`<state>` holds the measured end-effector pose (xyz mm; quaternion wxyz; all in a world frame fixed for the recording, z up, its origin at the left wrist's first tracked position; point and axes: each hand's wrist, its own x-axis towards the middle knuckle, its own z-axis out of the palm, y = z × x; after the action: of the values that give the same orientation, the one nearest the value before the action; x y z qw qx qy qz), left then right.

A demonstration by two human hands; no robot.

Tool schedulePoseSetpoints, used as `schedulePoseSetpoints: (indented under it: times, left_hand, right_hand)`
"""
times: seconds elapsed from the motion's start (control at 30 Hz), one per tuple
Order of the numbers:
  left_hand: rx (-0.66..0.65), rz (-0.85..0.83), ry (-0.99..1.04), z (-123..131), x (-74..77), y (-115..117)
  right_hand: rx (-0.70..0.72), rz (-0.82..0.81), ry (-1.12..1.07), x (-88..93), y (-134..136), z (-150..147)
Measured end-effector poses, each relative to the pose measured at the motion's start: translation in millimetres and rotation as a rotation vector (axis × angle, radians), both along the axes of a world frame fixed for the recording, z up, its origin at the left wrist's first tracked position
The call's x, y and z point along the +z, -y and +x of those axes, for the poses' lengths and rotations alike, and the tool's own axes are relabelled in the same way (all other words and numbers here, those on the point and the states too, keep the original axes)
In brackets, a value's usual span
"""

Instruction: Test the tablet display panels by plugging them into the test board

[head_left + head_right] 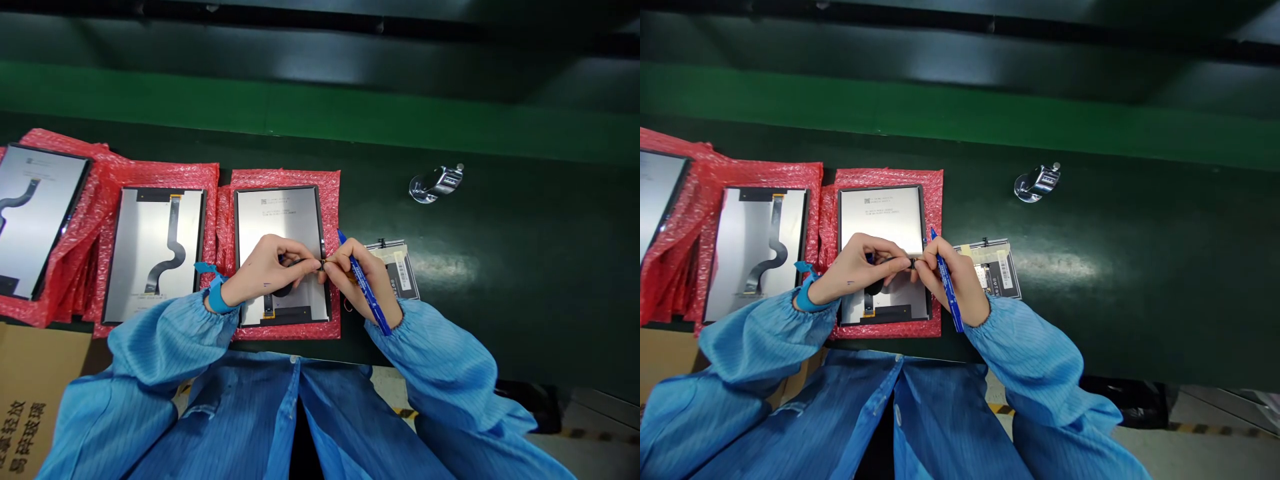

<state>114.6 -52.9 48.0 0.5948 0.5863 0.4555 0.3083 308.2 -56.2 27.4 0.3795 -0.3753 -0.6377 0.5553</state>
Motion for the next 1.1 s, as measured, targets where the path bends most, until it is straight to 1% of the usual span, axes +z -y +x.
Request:
schedulePoseSetpoints:
  times: [0.2, 0.3, 0.4, 0.47, 0.57, 0.63, 0.67, 0.73, 0.77, 0.8, 0.83, 0.87, 0.9, 0.97, 1.0, 1.03, 1.1]
  left_hand:
    - [-0.036, -0.037, 0.037, -1.1, 6.8, -2.0]
    - [-0.071, -0.06, 0.053, -3.2, 9.2, -2.7]
    - [-0.115, -0.064, 0.042, -3.8, 7.7, -2.4]
    - [-0.135, -0.059, 0.031, -2.1, 4.8, -2.0]
    - [-0.145, -0.017, -0.012, -0.3, 2.8, -2.8]
    - [-0.088, 0.128, -0.108, -5.2, 7.4, -3.0]
    - [-0.027, 0.228, -0.172, -10.7, 12.0, -1.8]
    - [0.145, 0.386, -0.293, -27.2, 24.3, 6.4]
    - [0.223, 0.405, -0.34, -36.9, 30.4, 14.1]
    - [0.277, 0.377, -0.383, -46.5, 35.3, 24.2]
    - [0.302, 0.313, -0.428, -55.1, 38.2, 36.3]
    - [0.301, 0.235, -0.475, -62.1, 38.8, 49.7]
    - [0.287, 0.15, -0.53, -66.8, 36.9, 63.5]
    - [0.282, 0.019, -0.626, -69.6, 27.3, 88.9]
    - [0.3, -0.021, -0.665, -68.1, 21.1, 99.1]
    - [0.323, -0.041, -0.696, -65.3, 14.9, 107.1]
    - [0.361, -0.047, -0.751, -58.3, 4.9, 115.9]
  right_hand:
    - [0.105, -0.054, -0.094, -1.5, -3.6, 4.3]
    - [0.152, -0.074, -0.102, -0.7, -4.7, 6.8]
    - [0.175, -0.07, -0.09, -0.3, -4.0, 6.9]
    - [0.157, -0.064, -0.077, -0.3, -3.3, 4.6]
    - [0.094, -0.038, -0.047, 1.3, -3.8, 0.0]
    - [0.028, 0.028, -0.003, 5.5, -5.2, -0.1]
    - [-0.029, 0.099, 0.028, 8.8, -5.5, 1.5]
    - [-0.218, 0.311, 0.054, 16.6, -2.9, 7.7]
    - [-0.332, 0.431, 0.042, 20.1, 0.7, 11.6]
    - [-0.424, 0.541, 0.025, 22.8, 6.1, 15.3]
    - [-0.468, 0.621, 0.023, 24.2, 13.3, 18.1]
    - [-0.452, 0.669, 0.049, 24.1, 21.7, 19.3]
    - [-0.371, 0.697, 0.114, 22.5, 30.8, 18.7]
    - [-0.122, 0.734, 0.296, 15.3, 48.3, 11.8]
    - [0.0, 0.744, 0.382, 10.3, 55.6, 6.2]
    - [0.092, 0.75, 0.456, 4.8, 61.4, -0.1]
    - [0.187, 0.749, 0.569, -6.2, 68.9, -12.2]
